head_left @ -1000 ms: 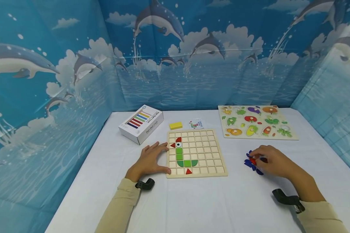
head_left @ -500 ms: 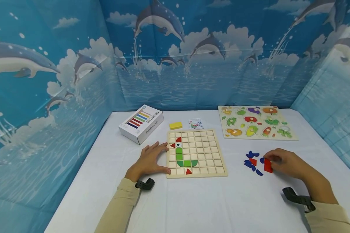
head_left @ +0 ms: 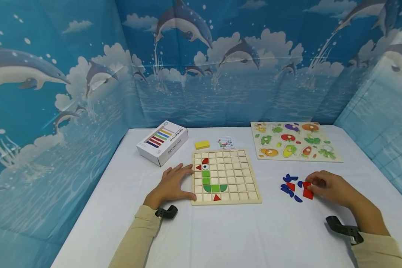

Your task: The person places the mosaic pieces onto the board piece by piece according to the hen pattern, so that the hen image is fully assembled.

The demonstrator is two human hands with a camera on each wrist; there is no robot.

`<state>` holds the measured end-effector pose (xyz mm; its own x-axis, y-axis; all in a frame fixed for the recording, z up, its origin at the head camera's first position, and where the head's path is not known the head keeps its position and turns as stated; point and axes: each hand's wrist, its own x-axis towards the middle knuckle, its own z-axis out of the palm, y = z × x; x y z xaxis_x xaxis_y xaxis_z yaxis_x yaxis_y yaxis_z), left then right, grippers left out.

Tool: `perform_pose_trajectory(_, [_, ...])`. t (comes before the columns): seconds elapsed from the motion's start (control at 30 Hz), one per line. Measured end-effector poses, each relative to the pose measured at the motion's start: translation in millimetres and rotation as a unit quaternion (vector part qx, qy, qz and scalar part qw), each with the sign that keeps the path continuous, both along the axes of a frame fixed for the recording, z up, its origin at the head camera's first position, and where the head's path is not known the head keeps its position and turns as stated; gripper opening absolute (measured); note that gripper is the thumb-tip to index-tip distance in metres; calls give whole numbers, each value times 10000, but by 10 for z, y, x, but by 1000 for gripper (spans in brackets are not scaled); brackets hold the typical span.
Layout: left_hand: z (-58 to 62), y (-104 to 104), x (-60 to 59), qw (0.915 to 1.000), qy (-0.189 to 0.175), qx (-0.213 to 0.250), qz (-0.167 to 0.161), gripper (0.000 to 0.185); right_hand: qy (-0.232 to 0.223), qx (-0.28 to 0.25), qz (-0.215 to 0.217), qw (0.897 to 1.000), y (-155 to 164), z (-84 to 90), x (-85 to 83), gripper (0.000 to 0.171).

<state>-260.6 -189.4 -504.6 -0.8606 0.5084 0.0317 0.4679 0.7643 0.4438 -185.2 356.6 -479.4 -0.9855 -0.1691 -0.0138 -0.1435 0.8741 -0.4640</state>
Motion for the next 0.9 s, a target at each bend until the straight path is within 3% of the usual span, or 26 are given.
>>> perform_pose_trajectory(0.5, [19, -2, 14, 10000, -42, -41, -23, 96, 447, 135, 336, 9983, -11, -19, -1, 27])
perform_pose_trajectory(0.73, [25, 3, 20, 9999, -35, -108, -1, 97, 273, 90, 315, 9991, -17, -20, -17, 33])
perform_pose_trajectory(0.9, [19, 0, 16, 9999, -30, -128, 20, 97, 271, 130, 358, 9989, -11, -9, -9, 29])
